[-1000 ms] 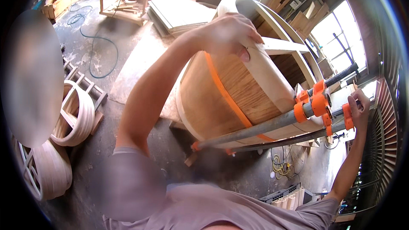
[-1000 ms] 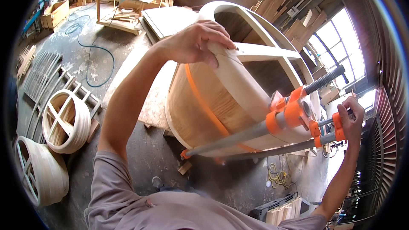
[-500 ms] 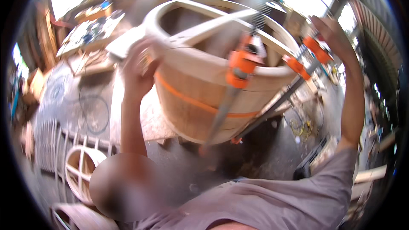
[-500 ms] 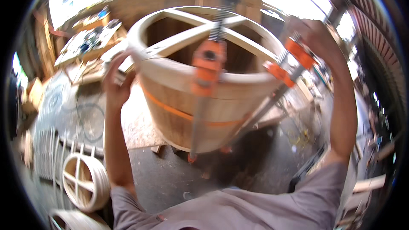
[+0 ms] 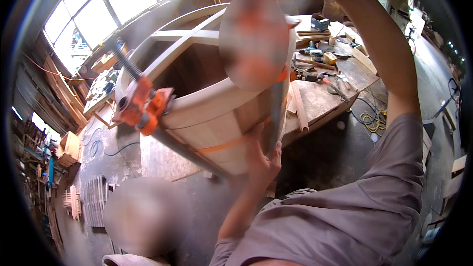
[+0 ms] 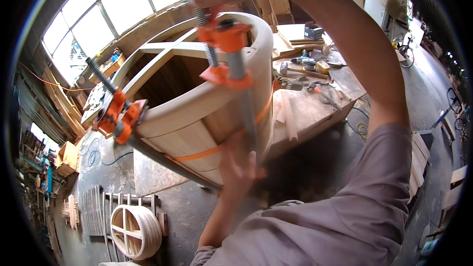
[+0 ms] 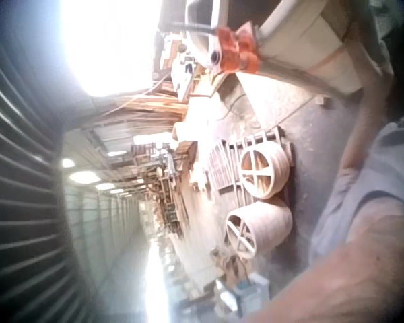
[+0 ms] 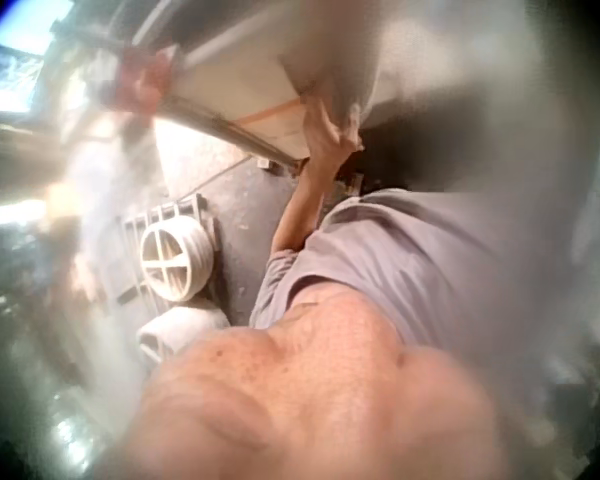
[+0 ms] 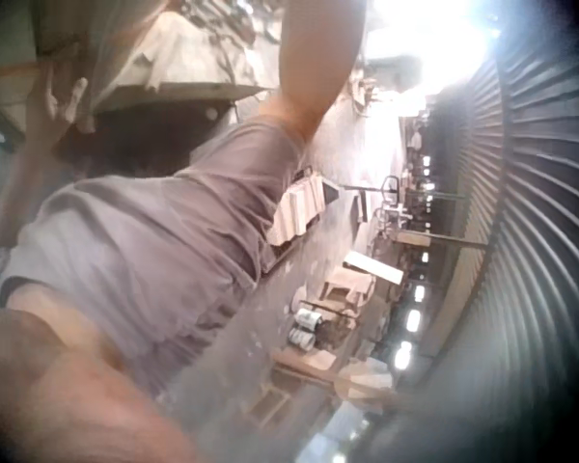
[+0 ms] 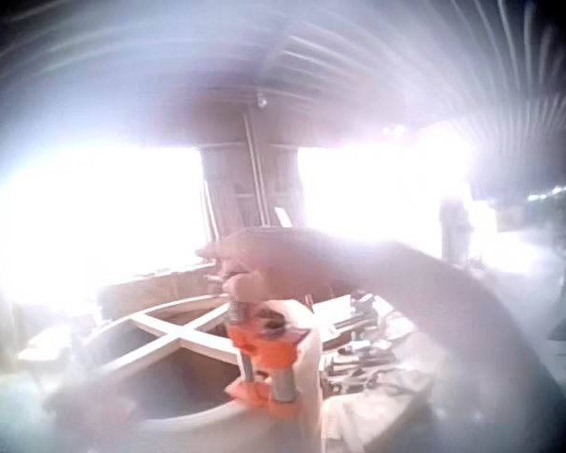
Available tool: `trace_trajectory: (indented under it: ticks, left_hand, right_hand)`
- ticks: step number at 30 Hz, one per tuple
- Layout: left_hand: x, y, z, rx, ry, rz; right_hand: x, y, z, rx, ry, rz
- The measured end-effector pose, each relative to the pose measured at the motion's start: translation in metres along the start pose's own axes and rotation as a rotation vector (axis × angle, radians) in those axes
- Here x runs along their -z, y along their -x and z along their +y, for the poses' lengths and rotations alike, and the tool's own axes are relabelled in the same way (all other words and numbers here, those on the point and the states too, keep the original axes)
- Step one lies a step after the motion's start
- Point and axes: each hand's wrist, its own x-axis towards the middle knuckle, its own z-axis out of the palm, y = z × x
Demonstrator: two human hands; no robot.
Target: The person assembles a wooden basket by securing a curved wooden piece to the rim using a hammer and nails. They then attach and tighten multiple clamps around the basket's circumference to hold the structure together. Finally, they remove the clamps and an orange strap from the completed basket.
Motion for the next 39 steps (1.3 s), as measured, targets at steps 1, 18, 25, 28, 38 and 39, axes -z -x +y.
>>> trace_trajectory:
  ticks: [1,18,25,28,38,39]
  left_hand:
    - [-0.012,-0.005,0.001,-0.015,-0.017,0.021]
    - [-0.086,0.005,-0.007,0.366,0.359,0.37]
    - [-0.073,0.003,-0.005,0.439,0.362,0.312]
    - [-0.084,0.001,0.006,0.496,0.355,0.387]
    - [-0.082,0.001,-0.01,0.262,0.019,0.264]
    - [-0.083,0.001,-0.006,0.253,0.023,0.257]
  right_hand:
    - [-0.001,-0.007,0.025,0.098,-0.076,-0.024]
    - [-0.012,-0.102,0.03,0.885,-0.232,-0.34]
    - [-0.021,-0.04,0.025,0.716,-0.082,-0.12]
    - [-0.034,-0.026,0.022,0.791,0.545,0.347]
    - [-0.054,-0.018,0.085,0.51,-0.882,0.356]
    - [-0.057,-0.024,0.095,0.392,-0.956,0.278]
